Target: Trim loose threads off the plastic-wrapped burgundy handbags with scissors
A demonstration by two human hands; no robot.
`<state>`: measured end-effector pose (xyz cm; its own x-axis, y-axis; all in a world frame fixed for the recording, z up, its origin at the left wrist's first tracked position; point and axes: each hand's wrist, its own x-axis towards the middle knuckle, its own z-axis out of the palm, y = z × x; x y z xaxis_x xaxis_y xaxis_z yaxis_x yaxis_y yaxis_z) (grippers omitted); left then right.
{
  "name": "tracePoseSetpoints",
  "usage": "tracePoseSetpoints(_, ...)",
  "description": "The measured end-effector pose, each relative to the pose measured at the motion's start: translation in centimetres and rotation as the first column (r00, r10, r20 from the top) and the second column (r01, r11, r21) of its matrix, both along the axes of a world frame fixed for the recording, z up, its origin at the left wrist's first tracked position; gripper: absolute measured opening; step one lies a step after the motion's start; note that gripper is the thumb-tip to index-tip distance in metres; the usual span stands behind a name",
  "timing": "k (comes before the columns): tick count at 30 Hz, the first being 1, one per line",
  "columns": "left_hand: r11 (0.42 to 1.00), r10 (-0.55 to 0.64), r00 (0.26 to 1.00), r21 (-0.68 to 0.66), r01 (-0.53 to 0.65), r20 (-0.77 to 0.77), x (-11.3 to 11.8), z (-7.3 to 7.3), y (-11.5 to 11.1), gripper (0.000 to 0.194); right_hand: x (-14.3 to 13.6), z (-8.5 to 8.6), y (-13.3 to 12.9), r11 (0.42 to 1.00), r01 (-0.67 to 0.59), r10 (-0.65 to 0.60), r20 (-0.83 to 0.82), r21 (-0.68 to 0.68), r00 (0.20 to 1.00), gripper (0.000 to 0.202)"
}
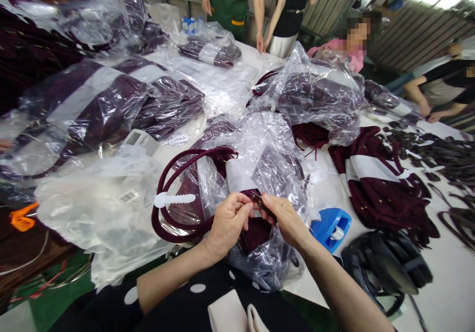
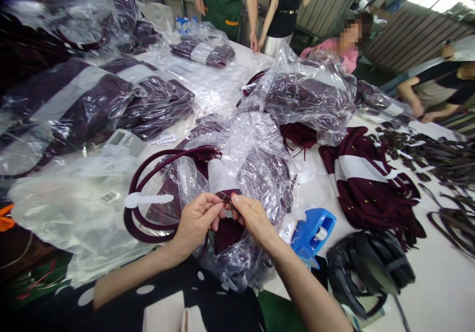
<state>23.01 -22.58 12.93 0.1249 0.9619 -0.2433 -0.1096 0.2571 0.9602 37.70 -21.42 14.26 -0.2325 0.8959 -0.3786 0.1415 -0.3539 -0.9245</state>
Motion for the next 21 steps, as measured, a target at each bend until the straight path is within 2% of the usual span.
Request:
tracePoseSetpoints(2, 1.0, 0.011, 0.999, -0.017, -0.01, 0.051, -0.1, -0.1, 0.3, 0.029, -0.1, -0.2, 0.0, 1.0, 0.018, -0.018, 0.004, 0.016, 1.0, 0.044)
tracePoseSetpoints(4, 0.998, -0.047, 0.995, -0.048, 0.051, 0.093, -0.2, 0.0, 0.7, 0.038, -0.1, -0.3, 0.0, 0.999, 0.022, -0.023, 0.011, 0.035, 1.0, 0.044)
tracePoseSetpoints(7, 0.985, -0.143, 0.984, -0.08, 0.151, 0.103, -0.3, 0.1, 1.3, 0.031, 0.0, -0.3, -0.1, 0.997, 0.017, -0.021, 0.047, 0.075, 0.999, 0.042)
tracePoseSetpoints(11, 0.98, -0.176, 0.981, -0.074, 0.182, 0.078, -0.3, 0.2, 1.7, 0.028, 0.2, -0.4, -0.3, 0.992, 0.027, -0.036, 0.069, 0.126, 0.997, 0.041)
tracePoseSetpoints(18, 0.975, -0.207, 0.977, -0.076, 0.21, 0.041, -0.3, -0.3, 1.6, 0.025, -0.3, -1.0, -0.3, 0.989, 0.139, -0.143, -0.108, -0.048, 0.984, 0.042)
tracePoseSetpoints(21, 0.977, -0.18, 0.981, -0.098, 0.187, 0.071, -0.2, -0.6, 1.6, 0.022, -0.7, -1.4, -0.4, 0.985, 0.159, -0.166, -0.132, -0.061, 0.977, 0.042)
